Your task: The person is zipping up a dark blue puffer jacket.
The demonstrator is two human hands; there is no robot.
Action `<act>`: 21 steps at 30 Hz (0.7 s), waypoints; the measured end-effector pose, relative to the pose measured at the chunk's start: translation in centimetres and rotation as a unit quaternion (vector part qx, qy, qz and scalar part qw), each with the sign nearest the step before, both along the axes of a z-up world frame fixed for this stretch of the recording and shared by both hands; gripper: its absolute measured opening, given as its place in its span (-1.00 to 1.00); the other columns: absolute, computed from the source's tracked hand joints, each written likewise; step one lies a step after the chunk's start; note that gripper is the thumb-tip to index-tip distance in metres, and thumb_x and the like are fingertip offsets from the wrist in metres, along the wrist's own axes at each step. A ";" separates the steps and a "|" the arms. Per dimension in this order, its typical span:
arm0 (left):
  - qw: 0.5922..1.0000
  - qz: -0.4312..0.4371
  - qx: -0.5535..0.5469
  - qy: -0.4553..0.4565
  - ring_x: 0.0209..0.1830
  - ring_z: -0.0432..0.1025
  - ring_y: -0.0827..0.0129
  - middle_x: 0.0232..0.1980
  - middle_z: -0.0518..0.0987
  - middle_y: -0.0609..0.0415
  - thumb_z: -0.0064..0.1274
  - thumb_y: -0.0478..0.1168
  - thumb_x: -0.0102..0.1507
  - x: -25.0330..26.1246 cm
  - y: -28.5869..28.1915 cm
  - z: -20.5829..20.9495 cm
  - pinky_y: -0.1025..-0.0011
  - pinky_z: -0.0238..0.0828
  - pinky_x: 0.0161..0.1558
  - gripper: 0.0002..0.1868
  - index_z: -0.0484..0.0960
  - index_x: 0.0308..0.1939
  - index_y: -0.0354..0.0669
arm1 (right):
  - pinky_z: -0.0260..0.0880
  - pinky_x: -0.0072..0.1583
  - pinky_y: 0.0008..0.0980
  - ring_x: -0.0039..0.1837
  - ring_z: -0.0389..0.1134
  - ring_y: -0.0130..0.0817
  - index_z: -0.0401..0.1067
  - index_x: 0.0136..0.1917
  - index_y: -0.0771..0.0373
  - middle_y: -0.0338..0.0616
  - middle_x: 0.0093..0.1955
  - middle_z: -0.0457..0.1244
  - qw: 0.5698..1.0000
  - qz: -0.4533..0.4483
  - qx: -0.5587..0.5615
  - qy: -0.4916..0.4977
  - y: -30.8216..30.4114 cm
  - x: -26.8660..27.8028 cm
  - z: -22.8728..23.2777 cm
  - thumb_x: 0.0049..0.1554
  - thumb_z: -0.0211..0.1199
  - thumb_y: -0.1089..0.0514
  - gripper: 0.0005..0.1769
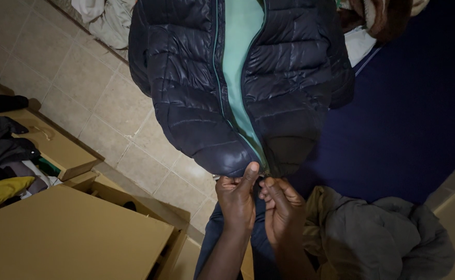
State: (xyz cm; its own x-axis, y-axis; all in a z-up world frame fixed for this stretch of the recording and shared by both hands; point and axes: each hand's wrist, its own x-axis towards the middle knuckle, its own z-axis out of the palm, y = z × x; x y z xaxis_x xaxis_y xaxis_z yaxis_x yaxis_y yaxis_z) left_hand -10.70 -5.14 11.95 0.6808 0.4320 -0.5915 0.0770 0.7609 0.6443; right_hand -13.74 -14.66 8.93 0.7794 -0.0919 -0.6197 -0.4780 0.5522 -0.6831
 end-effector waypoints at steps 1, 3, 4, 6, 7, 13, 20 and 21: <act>1.000 -0.003 0.000 0.014 -0.41 0.41 0.59 -0.35 0.60 0.18 0.27 -0.38 0.24 0.1 0.1 0.2 0.54 0.36 -0.35 -0.90 0.63 -0.27 -0.19 | 0.31 -0.02 -0.48 -0.14 0.29 -0.47 0.54 -0.08 0.40 -0.15 -0.20 0.34 1.000 0.002 -0.005 -0.002 0.1 0.1 0.1 0.24 0.28 0.26 -0.87; 1.000 -0.006 0.000 0.029 -0.41 0.43 0.58 -0.35 0.61 0.17 0.26 -0.38 0.22 0.1 0.2 0.2 0.54 0.38 -0.34 -0.90 0.63 -0.26 -0.17 | 0.30 -0.02 -0.48 -0.14 0.29 -0.47 0.55 -0.09 0.40 -0.16 -0.20 0.33 1.000 0.004 -0.011 -0.004 0.4 0.2 0.4 0.24 0.29 0.26 -0.88; 1.000 -0.007 -0.004 0.025 -0.40 0.45 0.56 -0.34 0.62 0.15 0.27 -0.37 0.23 -0.1 0.2 0.0 0.53 0.39 -0.33 -0.91 0.64 -0.26 -0.20 | 0.30 -0.02 -0.48 -0.14 0.29 -0.47 0.55 -0.09 0.39 -0.16 -0.21 0.33 1.000 0.006 -0.016 -0.005 0.4 0.2 0.5 0.23 0.29 0.26 -0.88; 1.000 -0.008 -0.010 0.021 -0.39 0.47 0.54 -0.33 0.63 0.12 0.27 -0.36 0.24 -0.1 0.1 -0.4 0.52 0.40 -0.33 -0.91 0.64 -0.26 -0.23 | 0.30 -0.02 -0.48 -0.14 0.29 -0.48 0.55 -0.10 0.39 -0.17 -0.21 0.33 1.000 0.007 -0.023 -0.007 0.4 0.2 0.4 0.22 0.29 0.26 -0.88; 1.000 0.001 -0.014 0.021 -0.37 0.48 0.53 -0.32 0.64 0.12 0.27 -0.36 0.24 -0.3 0.1 -0.5 0.51 0.43 -0.30 -0.91 0.64 -0.25 -0.23 | 0.30 -0.02 -0.48 -0.13 0.29 -0.48 0.55 -0.10 0.38 -0.17 -0.21 0.33 1.000 0.008 -0.022 -0.010 0.3 0.0 0.2 0.23 0.29 0.26 -0.88; 1.000 0.008 -0.007 0.025 -0.35 0.48 0.53 -0.31 0.63 0.13 0.28 -0.38 0.24 -0.4 0.2 -1.1 0.51 0.44 -0.26 -0.89 0.64 -0.23 -0.21 | 0.30 -0.02 -0.49 -0.14 0.30 -0.48 0.55 -0.11 0.37 -0.18 -0.22 0.32 0.999 0.009 -0.026 -0.019 0.6 0.1 0.4 0.23 0.30 0.26 -0.88; 1.000 0.000 -0.009 0.002 -0.28 0.51 0.52 -0.26 0.64 0.12 0.27 -0.38 0.26 -0.7 0.3 -1.4 0.47 0.51 -0.16 -0.91 0.65 -0.22 -0.21 | 0.31 -0.04 -0.51 -0.15 0.30 -0.49 0.56 -0.10 0.39 -0.16 -0.21 0.34 0.998 0.006 -0.056 -0.001 1.1 0.5 1.3 0.22 0.29 0.25 -0.87; 1.000 0.000 -0.008 0.002 -0.28 0.51 0.52 -0.26 0.64 0.12 0.27 -0.38 0.26 -0.7 0.3 -1.4 0.47 0.51 -0.16 -0.91 0.65 -0.22 -0.21 | 0.31 -0.04 -0.51 -0.15 0.30 -0.49 0.56 -0.10 0.39 -0.16 -0.21 0.34 0.998 0.006 -0.056 -0.001 1.2 0.6 1.3 0.22 0.29 0.25 -0.87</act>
